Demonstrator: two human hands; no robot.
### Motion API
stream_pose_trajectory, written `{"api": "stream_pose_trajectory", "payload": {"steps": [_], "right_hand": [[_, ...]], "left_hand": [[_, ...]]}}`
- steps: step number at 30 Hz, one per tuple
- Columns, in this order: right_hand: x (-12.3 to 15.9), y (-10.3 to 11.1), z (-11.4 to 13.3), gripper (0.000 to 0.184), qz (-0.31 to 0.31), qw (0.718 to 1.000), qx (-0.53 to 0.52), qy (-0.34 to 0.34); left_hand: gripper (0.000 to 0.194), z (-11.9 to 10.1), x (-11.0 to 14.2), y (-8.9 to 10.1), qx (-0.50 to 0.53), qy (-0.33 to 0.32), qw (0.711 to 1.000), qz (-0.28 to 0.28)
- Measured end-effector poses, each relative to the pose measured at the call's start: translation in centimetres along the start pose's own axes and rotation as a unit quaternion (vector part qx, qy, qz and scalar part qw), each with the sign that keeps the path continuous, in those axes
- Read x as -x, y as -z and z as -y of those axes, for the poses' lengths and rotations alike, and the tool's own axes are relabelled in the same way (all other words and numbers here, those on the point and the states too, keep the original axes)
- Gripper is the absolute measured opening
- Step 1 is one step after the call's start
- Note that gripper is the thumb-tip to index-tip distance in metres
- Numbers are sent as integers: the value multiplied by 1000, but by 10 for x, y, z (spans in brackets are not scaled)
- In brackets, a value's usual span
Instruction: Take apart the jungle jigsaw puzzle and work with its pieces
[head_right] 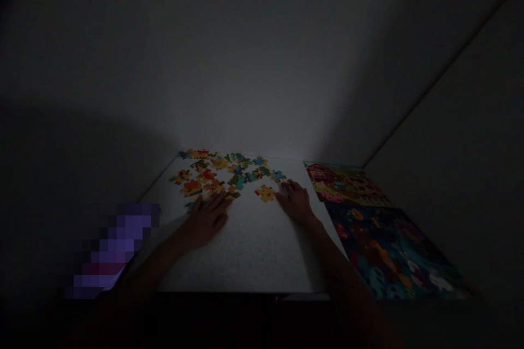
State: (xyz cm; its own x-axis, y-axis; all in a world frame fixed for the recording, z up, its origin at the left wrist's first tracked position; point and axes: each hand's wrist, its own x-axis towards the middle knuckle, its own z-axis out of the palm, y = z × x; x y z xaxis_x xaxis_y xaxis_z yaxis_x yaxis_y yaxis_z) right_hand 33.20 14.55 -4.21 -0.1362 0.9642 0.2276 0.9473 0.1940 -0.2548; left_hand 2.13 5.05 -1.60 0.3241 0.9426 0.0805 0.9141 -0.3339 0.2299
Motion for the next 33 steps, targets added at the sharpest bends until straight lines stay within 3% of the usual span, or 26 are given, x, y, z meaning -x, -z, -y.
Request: {"api": "stream_pose_trajectory", "payload": {"steps": [2,6,13,17,19,21,25,28,33], "right_hand": [[21,-2,16,47,-20,1000,-4,6],[56,-9,54,50,-38,995,-9,87],[78,2,88,55,21,982,-48,179],[58,7,81,49,35,966,-152,206],[34,7,71,50,15,970,-186,155],[6,5,59,52,-12,984,-156,90],[-42,-1,41,57,-5,999,-36,-12],[-55,-4,38,59,40,999,1,-19],[-50,-5,37,57,71,997,7,0]], "left_hand": [[50,-1,-11,2,3,8,1000,6],[50,-9,-31,2,12,13,1000,4],[46,-9,-45,-3,25,-8,999,-39],[42,-8,-46,-9,22,12,996,-88],[42,-6,-50,-8,15,44,993,-106],[42,0,-58,-2,4,94,988,-122],[49,34,-89,24,-23,222,968,-116],[57,70,-115,39,-3,299,949,-96],[77,103,-142,29,-13,354,932,-69]]}}
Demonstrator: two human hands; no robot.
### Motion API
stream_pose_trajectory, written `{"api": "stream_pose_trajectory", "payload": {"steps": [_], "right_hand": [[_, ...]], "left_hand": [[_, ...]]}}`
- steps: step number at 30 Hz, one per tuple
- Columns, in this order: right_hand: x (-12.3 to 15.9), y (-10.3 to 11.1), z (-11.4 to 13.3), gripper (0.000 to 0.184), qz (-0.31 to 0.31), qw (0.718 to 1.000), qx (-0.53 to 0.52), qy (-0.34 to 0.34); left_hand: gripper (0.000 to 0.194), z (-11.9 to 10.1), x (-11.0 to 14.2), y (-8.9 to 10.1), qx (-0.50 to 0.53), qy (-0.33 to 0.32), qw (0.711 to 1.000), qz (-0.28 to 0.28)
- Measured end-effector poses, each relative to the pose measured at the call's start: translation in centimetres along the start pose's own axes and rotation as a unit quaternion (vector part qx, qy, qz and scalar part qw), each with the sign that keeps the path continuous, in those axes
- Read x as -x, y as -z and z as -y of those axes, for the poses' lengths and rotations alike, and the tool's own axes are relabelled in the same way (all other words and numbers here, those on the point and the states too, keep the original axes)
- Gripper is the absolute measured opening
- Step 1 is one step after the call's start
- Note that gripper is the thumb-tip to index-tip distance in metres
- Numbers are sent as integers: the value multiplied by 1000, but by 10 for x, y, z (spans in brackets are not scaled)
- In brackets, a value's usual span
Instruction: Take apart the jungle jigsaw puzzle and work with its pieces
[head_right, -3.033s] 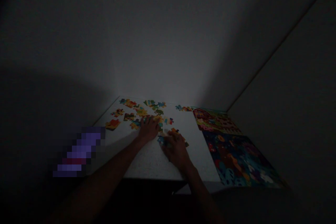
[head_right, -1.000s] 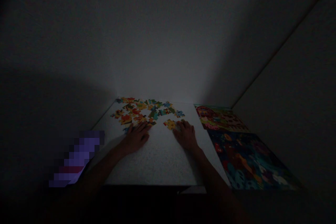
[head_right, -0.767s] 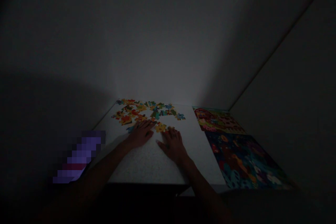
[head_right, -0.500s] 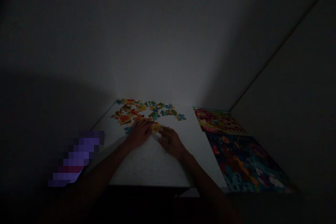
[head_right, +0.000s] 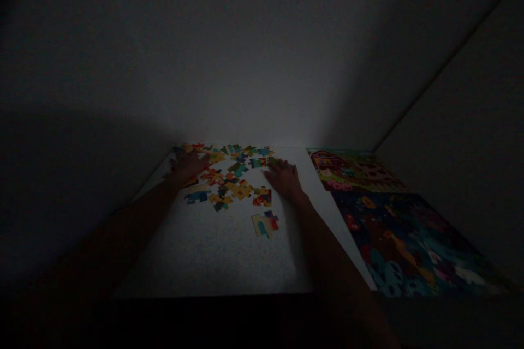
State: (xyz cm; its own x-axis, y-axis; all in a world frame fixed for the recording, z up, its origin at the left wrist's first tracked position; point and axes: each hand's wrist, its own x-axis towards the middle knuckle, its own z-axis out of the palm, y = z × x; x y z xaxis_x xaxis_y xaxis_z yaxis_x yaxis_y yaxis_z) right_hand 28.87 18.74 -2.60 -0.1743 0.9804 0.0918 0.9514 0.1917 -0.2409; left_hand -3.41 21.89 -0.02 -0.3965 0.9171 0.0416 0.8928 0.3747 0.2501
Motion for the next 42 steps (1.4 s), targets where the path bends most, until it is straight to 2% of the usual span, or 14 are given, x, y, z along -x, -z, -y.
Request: {"api": "stream_pose_trajectory", "payload": {"steps": [3,8,11,16,21,25,30,35,42], "right_hand": [[3,1,-2,55,0,1000,-18,-18],[9,4,-6,52,-20,998,-35,-42],[22,9,-12,50,-19,997,-36,-67],[66,16,-23,47,-25,995,-33,-96],[123,7,-20,47,-56,994,-21,-91],[162,-4,-4,60,-62,997,-15,-50],[197,-15,31,74,-62,997,-18,-36],[203,-18,61,72,-43,997,-44,44],[174,-11,79,74,-27,991,-60,116]], "left_hand": [[78,-6,-1,-13,-15,3,1000,-6],[75,-23,8,-20,-33,-66,997,18],[71,-30,14,-21,-45,-94,994,19],[69,-32,15,-21,-56,-121,990,44],[67,-47,11,-18,-44,-129,988,74],[63,-69,20,-19,-30,-158,982,96],[67,-94,39,-23,-21,-185,976,117],[66,-113,58,-24,-24,-240,960,139],[61,-131,99,-19,-16,-291,947,131]]}}
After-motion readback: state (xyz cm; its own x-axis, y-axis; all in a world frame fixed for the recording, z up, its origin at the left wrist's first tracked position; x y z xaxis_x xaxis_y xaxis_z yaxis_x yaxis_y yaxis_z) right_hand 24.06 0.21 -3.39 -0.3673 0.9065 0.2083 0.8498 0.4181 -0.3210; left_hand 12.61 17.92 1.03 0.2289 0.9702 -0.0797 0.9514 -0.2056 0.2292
